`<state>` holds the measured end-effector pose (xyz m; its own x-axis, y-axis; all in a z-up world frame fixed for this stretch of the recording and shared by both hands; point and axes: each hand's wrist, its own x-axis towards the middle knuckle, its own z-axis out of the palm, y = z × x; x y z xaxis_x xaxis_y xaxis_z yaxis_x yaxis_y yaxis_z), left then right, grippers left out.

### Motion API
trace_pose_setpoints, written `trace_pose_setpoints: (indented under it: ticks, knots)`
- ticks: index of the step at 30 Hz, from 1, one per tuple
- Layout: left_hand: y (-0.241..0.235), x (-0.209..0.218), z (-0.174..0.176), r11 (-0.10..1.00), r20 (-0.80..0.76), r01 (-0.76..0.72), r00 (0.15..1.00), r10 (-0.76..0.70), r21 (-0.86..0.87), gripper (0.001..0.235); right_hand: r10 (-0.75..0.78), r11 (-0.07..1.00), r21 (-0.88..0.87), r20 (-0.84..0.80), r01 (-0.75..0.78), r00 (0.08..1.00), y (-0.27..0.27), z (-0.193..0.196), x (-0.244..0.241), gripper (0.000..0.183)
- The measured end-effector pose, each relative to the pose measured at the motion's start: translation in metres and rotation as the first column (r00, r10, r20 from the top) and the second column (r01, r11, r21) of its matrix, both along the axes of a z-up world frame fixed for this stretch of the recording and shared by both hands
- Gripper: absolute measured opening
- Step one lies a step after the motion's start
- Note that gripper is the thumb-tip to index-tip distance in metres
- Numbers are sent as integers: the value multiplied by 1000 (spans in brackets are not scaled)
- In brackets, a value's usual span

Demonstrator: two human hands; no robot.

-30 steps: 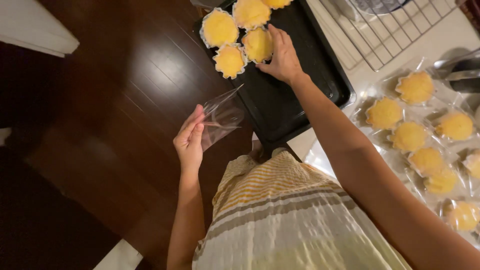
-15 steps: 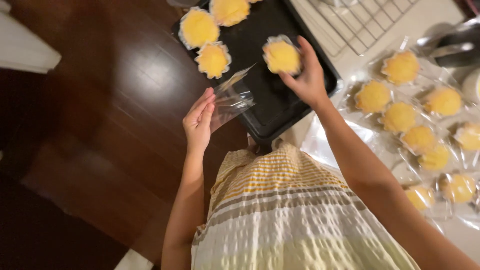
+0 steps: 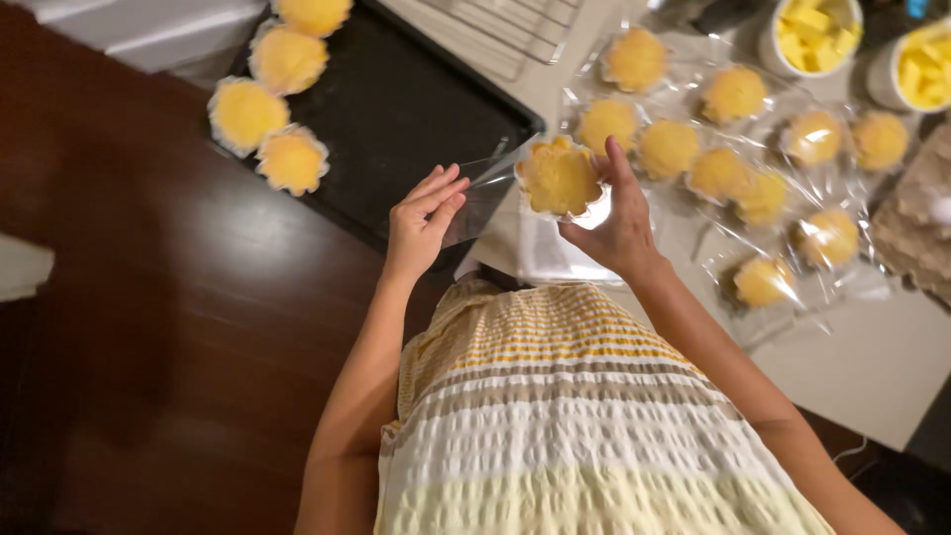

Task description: The recorder packages small baked flower-shaped cakes into individual plastic bags on a kitchen counter.

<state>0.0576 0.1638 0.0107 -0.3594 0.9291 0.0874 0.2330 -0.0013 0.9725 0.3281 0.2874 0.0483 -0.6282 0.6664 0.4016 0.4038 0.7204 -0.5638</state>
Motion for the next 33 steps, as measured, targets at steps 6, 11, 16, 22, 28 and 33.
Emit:
trace_pose_setpoints:
  ticks: [6, 11, 16, 22, 28, 33]
  knots:
    - [27, 33, 1, 997, -55, 73, 996, -75, -25, 24, 17, 983, -183, 149, 10, 989, 6, 8, 55, 124]
    - [42, 53, -5, 986, -125, 147, 980, -156, -82, 23, 50, 977, -213, 191, -8, 980, 10, 20, 80, 122]
    - [52, 73, -8, 968, -59, 237, 968, -242, -87, 21, 118, 912, -409, 159, -43, 980, 9, 4, 96, 122]
    - [56, 86, -2, 915, -5, 403, 915, -403, 18, 24, 16, 898, -439, 3, -13, 1000, 0, -4, 96, 138]
    - [58, 91, -11, 887, 7, 397, 912, -410, 235, 33, -22, 674, -696, -352, -246, 936, -5, -8, 108, 136]
    - [59, 85, -19, 858, 987, 504, 159, 14, -94, 64, 65, 807, -584, -48, -81, 997, -4, 28, 116, 135]
